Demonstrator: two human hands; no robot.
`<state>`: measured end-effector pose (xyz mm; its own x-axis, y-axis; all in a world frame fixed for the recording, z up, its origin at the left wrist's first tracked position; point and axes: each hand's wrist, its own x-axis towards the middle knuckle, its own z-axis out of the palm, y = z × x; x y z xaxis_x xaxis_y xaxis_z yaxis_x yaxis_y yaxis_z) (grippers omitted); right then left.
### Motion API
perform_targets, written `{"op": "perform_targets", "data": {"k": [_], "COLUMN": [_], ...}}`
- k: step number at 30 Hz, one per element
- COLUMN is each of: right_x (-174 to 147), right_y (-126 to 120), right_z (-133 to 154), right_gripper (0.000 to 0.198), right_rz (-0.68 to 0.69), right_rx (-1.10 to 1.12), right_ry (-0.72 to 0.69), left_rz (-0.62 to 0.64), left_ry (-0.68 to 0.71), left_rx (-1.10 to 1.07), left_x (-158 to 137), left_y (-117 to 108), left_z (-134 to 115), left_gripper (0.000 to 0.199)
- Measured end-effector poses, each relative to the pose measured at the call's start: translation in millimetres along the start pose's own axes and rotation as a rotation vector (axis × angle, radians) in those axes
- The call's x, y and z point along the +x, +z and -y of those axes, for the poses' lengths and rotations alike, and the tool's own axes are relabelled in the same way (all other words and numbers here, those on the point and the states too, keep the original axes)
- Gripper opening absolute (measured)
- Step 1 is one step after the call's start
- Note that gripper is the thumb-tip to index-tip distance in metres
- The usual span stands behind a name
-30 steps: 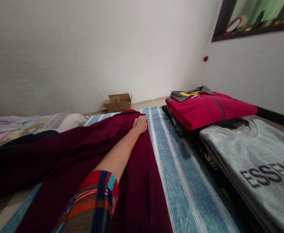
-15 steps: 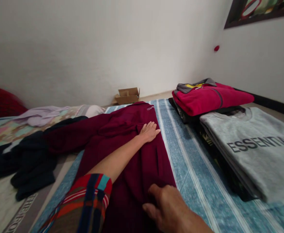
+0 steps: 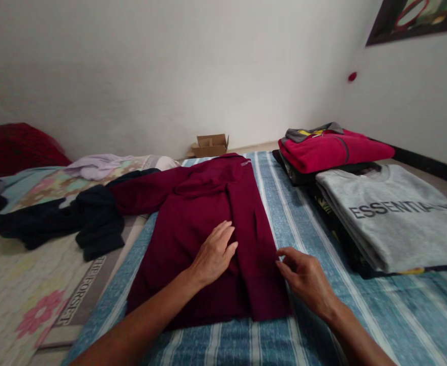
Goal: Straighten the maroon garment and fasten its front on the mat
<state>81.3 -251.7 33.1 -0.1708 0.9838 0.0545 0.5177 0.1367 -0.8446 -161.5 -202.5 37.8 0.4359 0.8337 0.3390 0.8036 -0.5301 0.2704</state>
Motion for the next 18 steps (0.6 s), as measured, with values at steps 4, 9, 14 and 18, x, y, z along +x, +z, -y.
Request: {"op": "perform_targets", "data": {"k": [4, 9, 14, 18], "right_x": [3, 16, 27, 28], "right_y": [6, 17, 16, 21], "right_z": [-17, -16, -7, -4], "right_gripper": [0.036, 0.044, 0.024, 0.025], "right_rz": [0.001, 0.002, 0.140, 0.009], "right_rx": [0.076, 0.286, 0.214, 0.025], "right_ry": [0.126, 0.377, 0.505, 0.402], "left_rz": [-0.057, 0.052, 0.203, 0.221], "left_ry": [0.168, 0.179, 0.175, 0.206], "left_rx": [0.040, 0.103, 0.099, 0.138], "left_x": [-61, -96, -99, -102], "left_y": [-16, -29, -37, -37], "left_z": [-18, -31, -33, -38], "left_gripper": [0.021, 0.024, 0.033, 0.033]}}
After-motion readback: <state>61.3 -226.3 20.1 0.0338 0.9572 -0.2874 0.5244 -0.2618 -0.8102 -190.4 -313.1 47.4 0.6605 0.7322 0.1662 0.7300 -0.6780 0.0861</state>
